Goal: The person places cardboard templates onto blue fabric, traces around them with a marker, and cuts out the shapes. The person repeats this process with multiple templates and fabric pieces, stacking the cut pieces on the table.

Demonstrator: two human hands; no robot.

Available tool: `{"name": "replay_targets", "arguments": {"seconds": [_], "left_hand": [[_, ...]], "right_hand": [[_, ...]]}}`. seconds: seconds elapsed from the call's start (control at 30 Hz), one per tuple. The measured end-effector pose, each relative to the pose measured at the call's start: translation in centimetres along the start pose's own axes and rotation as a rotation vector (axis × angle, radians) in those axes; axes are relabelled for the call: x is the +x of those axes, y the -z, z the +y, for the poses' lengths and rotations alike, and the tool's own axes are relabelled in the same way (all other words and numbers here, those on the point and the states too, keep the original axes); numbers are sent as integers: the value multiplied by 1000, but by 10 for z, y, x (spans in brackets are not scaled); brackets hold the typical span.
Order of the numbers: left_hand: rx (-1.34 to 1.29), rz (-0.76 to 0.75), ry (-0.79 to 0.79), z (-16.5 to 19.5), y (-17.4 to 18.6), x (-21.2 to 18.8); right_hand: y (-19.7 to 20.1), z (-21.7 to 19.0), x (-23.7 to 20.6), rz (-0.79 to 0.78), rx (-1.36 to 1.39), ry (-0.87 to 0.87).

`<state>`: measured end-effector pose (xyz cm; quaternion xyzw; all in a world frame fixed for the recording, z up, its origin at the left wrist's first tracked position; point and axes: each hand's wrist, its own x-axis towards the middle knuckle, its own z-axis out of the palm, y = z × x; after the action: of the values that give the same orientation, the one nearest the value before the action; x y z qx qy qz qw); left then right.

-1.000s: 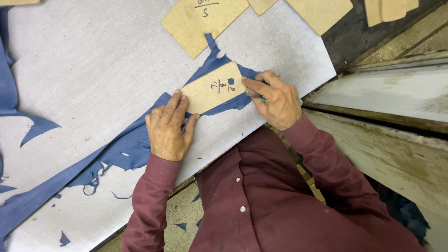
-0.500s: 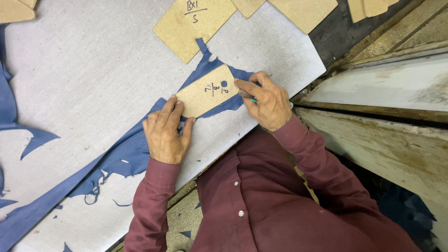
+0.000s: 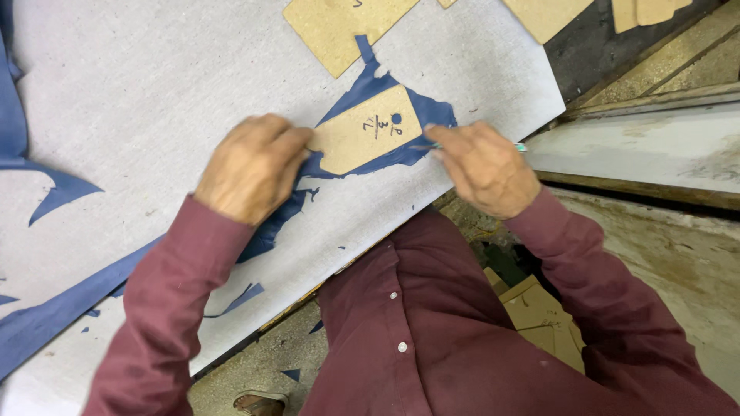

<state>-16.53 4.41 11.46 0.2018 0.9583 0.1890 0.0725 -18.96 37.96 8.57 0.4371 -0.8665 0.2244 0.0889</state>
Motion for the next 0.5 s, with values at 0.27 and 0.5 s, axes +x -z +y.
{"name": "replay_targets", "arguments": {"seconds": [0.27, 0.5], "left_hand": [[169, -521, -10, 15, -38, 91], [256, -595, -60, 21, -23, 91]], "right_hand": [[-65, -31, 34, -11, -4, 268], [-66, -21, 37, -36, -57, 330]]}}
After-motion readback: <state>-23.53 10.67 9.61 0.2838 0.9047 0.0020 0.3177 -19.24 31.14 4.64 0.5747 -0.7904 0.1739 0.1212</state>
